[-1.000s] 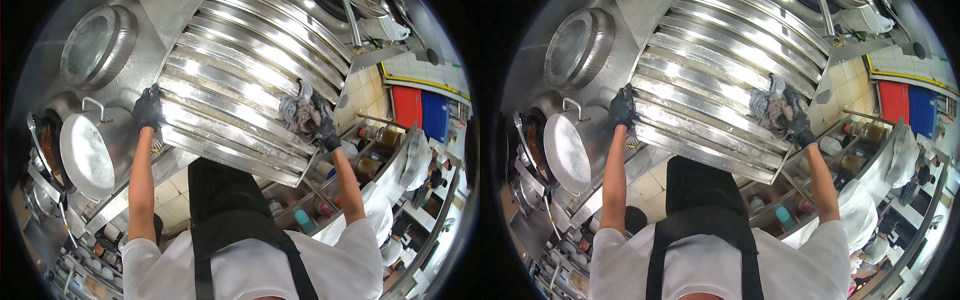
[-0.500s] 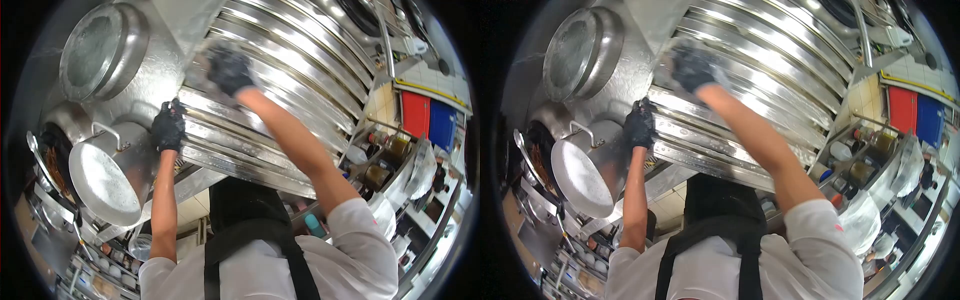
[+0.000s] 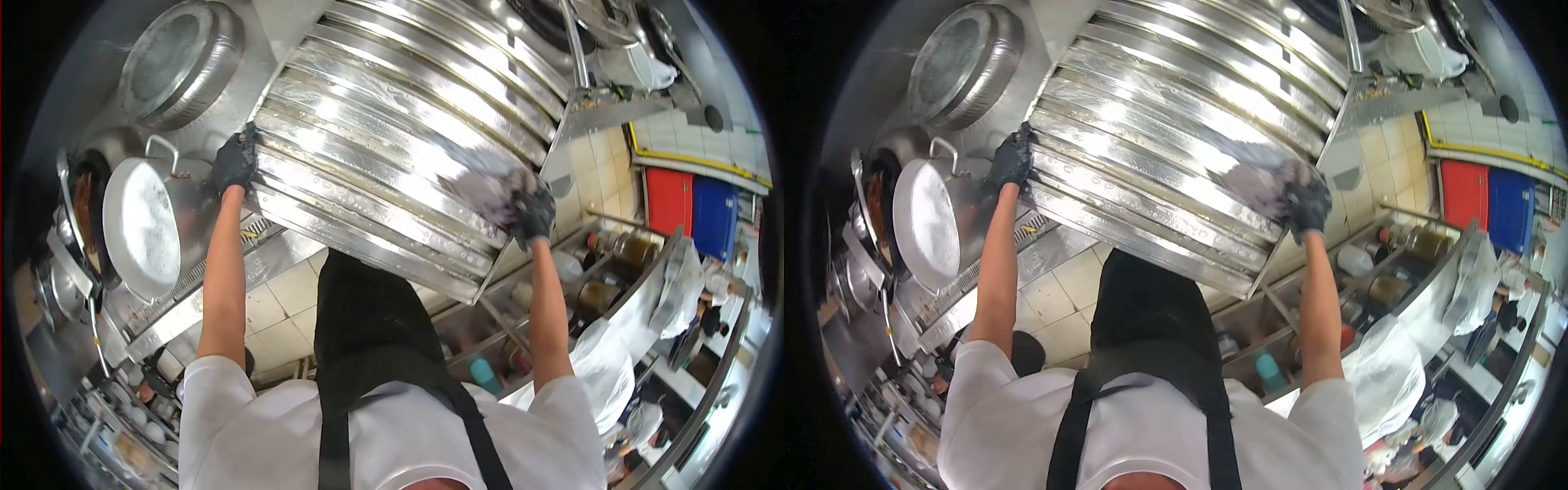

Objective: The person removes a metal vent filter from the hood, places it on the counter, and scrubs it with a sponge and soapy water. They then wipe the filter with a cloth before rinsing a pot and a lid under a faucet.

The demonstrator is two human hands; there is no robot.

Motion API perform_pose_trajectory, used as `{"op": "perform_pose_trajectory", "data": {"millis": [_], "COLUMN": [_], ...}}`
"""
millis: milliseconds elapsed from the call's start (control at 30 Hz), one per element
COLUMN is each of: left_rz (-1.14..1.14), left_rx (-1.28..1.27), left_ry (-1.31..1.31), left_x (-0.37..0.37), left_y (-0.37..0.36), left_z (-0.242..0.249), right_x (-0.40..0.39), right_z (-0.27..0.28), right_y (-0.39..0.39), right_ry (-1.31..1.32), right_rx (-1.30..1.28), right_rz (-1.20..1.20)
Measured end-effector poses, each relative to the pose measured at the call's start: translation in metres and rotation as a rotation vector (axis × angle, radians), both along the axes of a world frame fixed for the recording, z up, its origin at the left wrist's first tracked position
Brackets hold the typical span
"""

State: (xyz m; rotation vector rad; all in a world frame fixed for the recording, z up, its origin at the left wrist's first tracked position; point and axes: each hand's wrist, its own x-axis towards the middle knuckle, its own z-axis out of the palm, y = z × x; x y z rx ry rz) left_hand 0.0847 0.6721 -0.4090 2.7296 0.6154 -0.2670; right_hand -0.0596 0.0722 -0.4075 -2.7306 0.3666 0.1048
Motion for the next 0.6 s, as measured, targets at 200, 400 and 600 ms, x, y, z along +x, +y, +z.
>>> {"op": "perform_pose_trajectory", "data": {"millis": [200, 400, 600], "left_rz": [-0.055, -0.138, -0.521], "left_rx": [0.000, 0.012, 0.169], "left_ry": [-0.042, 0.008, -0.032], "left_x": [0.002, 0.009, 0.052], "left_y": [-0.004, 0.001, 0.047], "left_z": [-0.006, -0.005, -0.089], "right_x": [-0.019, 0.022, 0.029], "right_z": [0.026, 0.190, 0.239], "right_y": [-0.060, -0.060, -0.047], "right_ry": [-0.359, -0.664, -0.676], "right_rx": [-0.293, -0.217, -0.067], "right_rz": [0.509, 0.439, 0.596]}}
